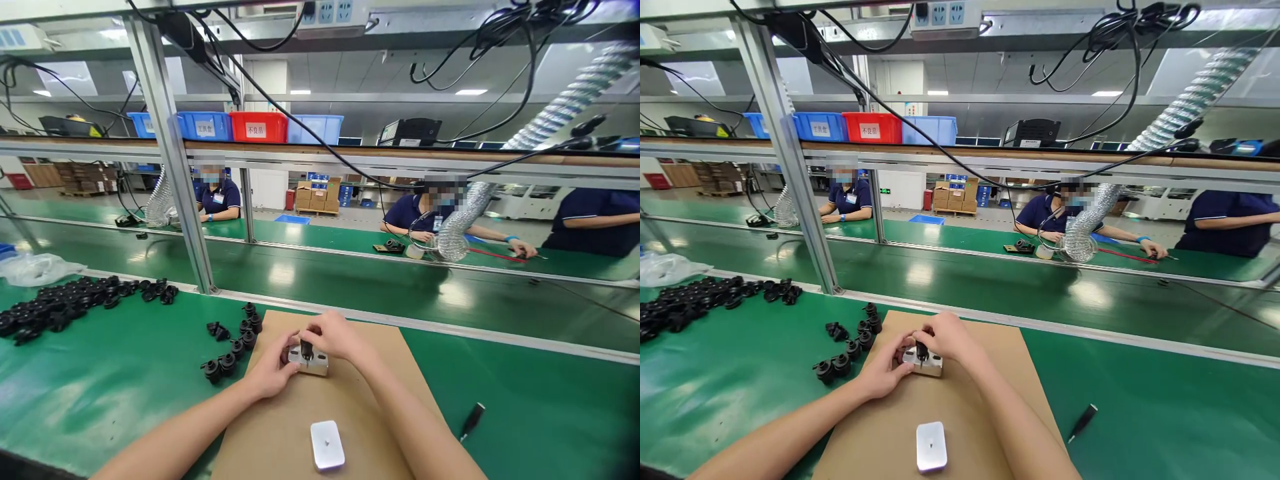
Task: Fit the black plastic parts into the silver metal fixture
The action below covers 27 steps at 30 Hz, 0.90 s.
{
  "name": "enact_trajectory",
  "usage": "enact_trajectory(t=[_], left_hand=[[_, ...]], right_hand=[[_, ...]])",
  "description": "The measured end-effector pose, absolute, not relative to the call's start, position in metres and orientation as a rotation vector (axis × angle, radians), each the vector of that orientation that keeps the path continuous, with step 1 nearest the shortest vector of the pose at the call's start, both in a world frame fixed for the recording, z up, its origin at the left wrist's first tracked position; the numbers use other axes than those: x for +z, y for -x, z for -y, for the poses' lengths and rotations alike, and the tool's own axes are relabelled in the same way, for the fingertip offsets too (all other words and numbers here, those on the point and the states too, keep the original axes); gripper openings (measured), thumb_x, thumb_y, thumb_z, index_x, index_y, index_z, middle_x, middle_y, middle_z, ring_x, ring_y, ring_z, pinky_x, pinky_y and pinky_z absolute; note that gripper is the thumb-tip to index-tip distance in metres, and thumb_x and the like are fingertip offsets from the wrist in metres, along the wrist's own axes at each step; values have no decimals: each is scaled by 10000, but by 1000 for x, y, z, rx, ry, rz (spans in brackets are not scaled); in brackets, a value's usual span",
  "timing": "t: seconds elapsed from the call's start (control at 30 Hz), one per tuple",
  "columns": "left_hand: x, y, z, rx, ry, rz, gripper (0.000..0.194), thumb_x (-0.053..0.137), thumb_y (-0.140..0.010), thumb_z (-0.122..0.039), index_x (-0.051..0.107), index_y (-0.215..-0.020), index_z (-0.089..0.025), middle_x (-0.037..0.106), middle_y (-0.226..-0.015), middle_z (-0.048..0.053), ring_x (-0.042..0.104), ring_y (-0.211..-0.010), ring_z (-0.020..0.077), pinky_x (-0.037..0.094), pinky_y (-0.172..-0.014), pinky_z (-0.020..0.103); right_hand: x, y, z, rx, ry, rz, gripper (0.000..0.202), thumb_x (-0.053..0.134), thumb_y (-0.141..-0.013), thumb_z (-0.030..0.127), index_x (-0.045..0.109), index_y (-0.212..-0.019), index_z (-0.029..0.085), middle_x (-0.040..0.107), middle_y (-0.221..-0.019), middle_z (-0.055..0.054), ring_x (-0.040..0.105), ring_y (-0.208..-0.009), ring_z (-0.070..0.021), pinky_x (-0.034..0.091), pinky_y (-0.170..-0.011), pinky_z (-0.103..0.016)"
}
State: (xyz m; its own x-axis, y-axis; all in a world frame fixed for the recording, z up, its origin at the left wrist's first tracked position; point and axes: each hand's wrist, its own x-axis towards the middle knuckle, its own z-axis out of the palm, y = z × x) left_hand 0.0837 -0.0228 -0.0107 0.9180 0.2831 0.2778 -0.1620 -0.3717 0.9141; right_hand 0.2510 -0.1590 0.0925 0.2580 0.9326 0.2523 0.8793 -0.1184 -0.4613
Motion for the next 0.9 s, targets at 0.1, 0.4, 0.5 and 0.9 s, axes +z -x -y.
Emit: enact_trajectory(t=[0.1,0.4,0.5,0.9], left_hand=[[-13,-85,21,458,-1876,-93,693,655,-891,-192,407,-1537,-230,642,-1376,129,679,-997,222,554,-846,367],[-7,-86,15,429,-1858,-68,647,677,-903,-225,450,-1508,-211,659,-1355,145,682,-1082,248,555,-892,380],[-8,-87,13,428,-1848,-60,643,679,-903,-233,452,-1504,-202,670,-1324,141,690,-1029,230,553,-838,346],[-6,-90,10,379,-1777,-49,655,676,-926,-320,414,-1517,-214,673,-1306,147,703,-937,208,557,-841,358]], right_hand=[[94,-252,161,145,2006,1672,219,678,-911,290,768,-725,215,727,-682,-17,544,-586,-143,292,-578,-290],[99,-257,163,210,2003,1696,300,641,-963,357,769,-740,202,696,-661,-6,487,-575,-129,284,-571,-286],[100,-258,163,229,2021,1694,254,645,-951,322,781,-767,211,707,-687,-1,498,-590,-130,290,-575,-284],[95,-255,164,331,2094,1651,225,650,-946,367,774,-902,185,734,-794,-49,589,-664,-170,357,-588,-278]])
